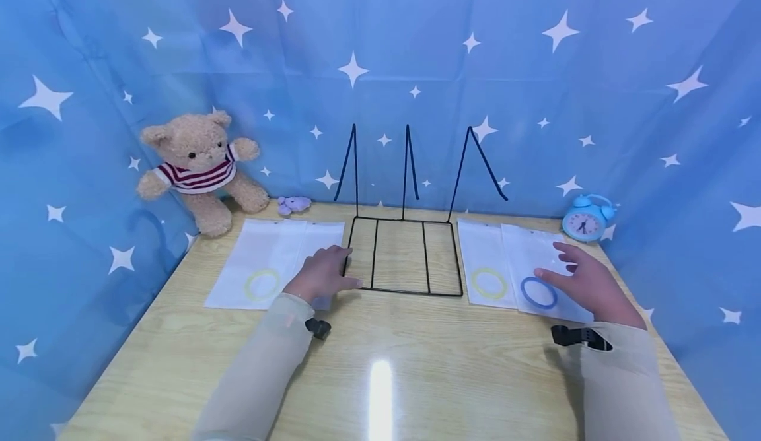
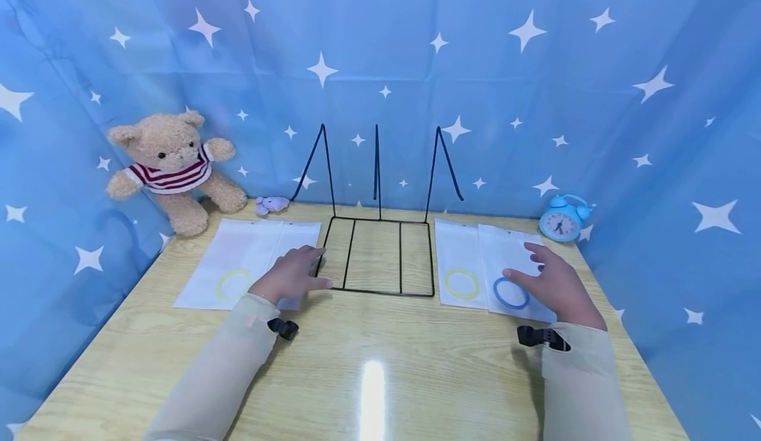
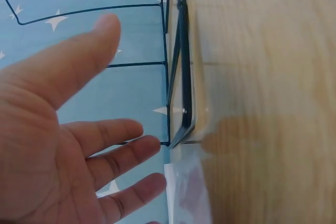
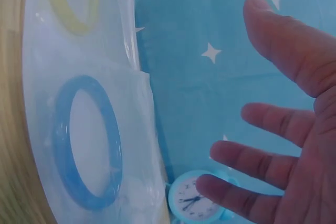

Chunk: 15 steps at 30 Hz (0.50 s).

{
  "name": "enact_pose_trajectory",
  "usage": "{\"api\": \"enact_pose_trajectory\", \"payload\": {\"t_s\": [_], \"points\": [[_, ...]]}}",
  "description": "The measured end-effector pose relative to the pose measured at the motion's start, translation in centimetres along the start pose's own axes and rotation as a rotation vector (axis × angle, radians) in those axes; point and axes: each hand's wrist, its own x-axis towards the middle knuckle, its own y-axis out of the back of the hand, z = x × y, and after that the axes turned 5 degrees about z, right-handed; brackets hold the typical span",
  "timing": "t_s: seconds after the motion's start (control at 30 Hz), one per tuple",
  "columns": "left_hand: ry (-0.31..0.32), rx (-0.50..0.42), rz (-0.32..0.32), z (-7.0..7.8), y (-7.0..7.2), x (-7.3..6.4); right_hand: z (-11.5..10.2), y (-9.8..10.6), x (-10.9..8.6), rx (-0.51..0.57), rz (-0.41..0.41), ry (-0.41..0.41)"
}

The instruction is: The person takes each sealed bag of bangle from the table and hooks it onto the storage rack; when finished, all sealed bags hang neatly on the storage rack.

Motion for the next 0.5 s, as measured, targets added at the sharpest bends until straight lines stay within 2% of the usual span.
{"api": "enact_pose_trajectory", "payload": {"t_s": [0.27,0.5], "points": [[-0.013,0.06,-0.016,-0.9,-0.4,0.2,1.0,-0.2,-0.3,-0.002,-0.023,-0.001],[-0.001,0.026,-0.029,-1.1,-0.3,0.2,1.5,-0.1,0.3,-0.001,-0.035,-0.01]]}}
